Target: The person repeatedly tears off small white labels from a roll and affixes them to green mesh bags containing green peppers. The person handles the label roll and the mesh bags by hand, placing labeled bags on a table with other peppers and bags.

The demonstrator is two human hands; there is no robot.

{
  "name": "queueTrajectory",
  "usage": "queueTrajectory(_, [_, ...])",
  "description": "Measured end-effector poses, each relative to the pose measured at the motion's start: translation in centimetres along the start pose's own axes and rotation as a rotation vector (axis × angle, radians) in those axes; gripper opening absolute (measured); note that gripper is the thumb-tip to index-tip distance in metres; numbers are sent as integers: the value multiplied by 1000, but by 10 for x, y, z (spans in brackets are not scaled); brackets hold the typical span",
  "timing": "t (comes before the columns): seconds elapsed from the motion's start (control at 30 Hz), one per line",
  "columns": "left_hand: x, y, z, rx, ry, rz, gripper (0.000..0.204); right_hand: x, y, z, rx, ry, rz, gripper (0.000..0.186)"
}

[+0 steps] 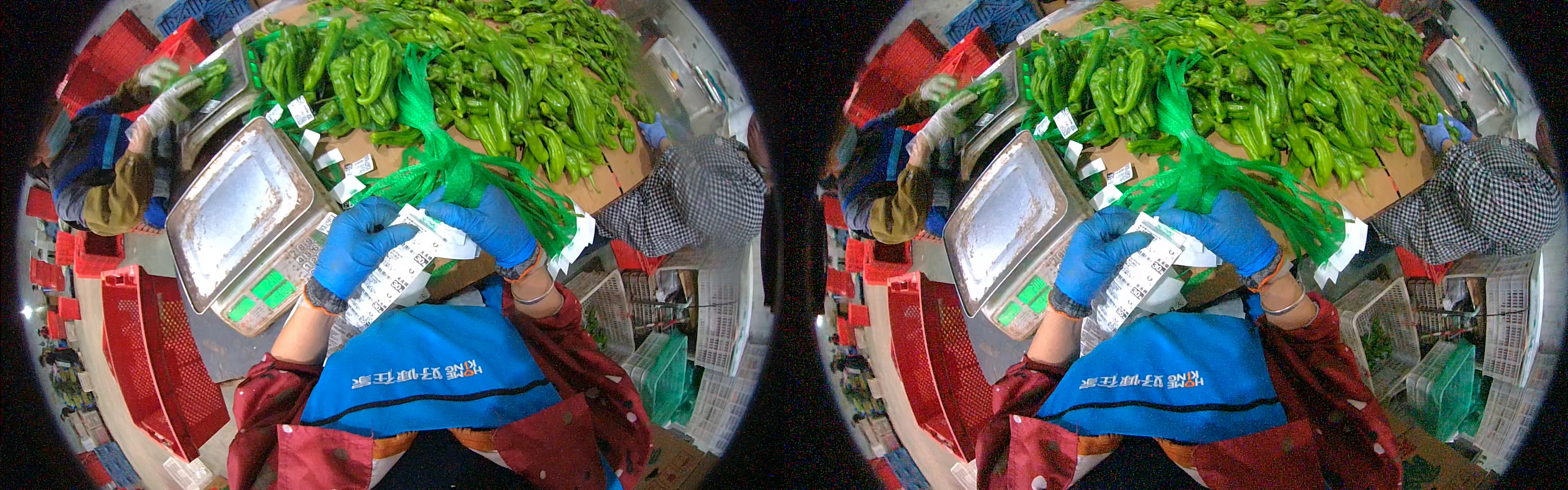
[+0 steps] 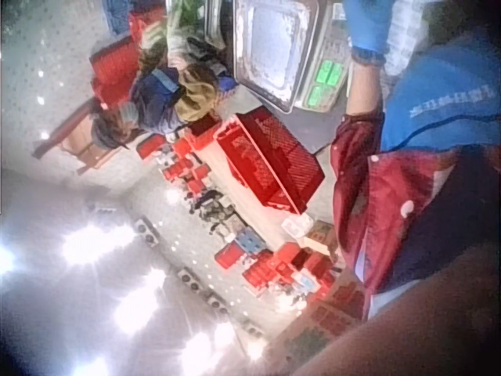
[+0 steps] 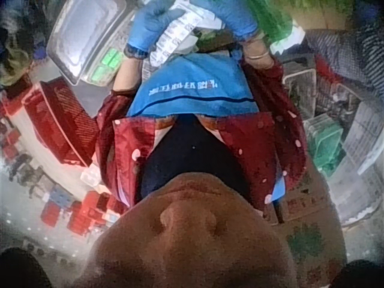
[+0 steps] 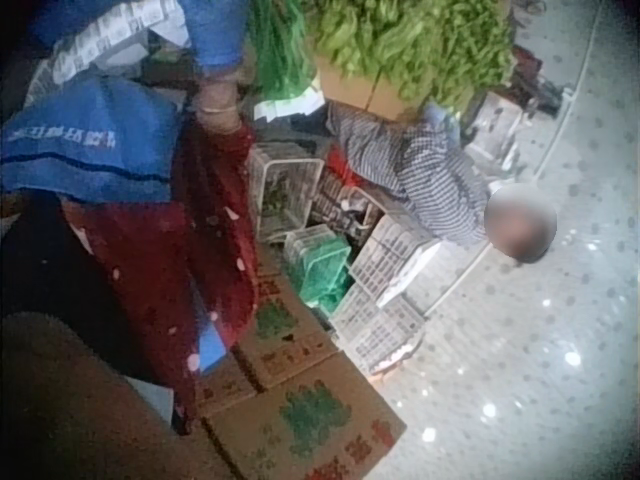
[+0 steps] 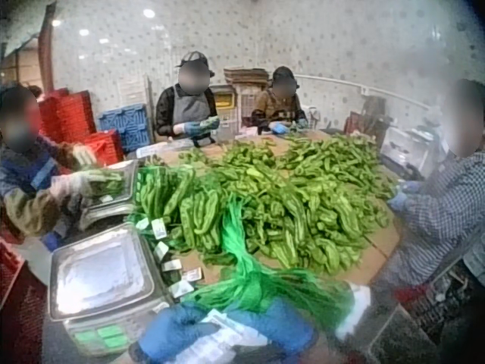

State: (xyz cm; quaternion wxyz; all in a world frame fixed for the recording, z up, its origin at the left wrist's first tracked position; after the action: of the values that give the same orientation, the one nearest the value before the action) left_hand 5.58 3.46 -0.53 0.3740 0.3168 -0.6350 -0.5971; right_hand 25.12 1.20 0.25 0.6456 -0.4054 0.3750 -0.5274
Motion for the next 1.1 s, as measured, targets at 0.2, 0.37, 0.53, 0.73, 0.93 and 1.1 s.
queueTrajectory(0.2, [-2,-2,2,2,15,19,25,0,2,-1,4,3,17,27])
queueTrajectory(0.37, [-2,-5,3,19,32,45,22,1,-2,-3,11,2,12,26])
queueTrajectory(0.53, [-2,-3,3,-27,58,34,19,2,-6,-4,-31,-10,36,24])
queueTrajectory(0.73, [-1,-1,0,-69,63,-52,16,4,-4,-7,-144,-72,-3,28])
queueTrajectory(0.93, [-3,-10,-2,-28,98,-105,31,9,-2,-10,-71,-126,-32,30])
queueTrajectory(1.1, [1,-9,-1,-130,84,4,18,9,-1,-6,131,-24,-15,29])
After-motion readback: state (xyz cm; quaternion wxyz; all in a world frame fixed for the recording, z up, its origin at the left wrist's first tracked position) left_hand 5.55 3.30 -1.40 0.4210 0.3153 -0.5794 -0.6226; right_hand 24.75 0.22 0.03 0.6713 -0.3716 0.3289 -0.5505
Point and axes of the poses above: each hand's wrist, its own x-axis away from the middle knuckle, its own z-axis out of the back of the hand, y = z × x, the point moved 3 cm from there along -x, towards the middle knuckle, and after that the axes turned 10 degrees about x, right-handed, at the moved point
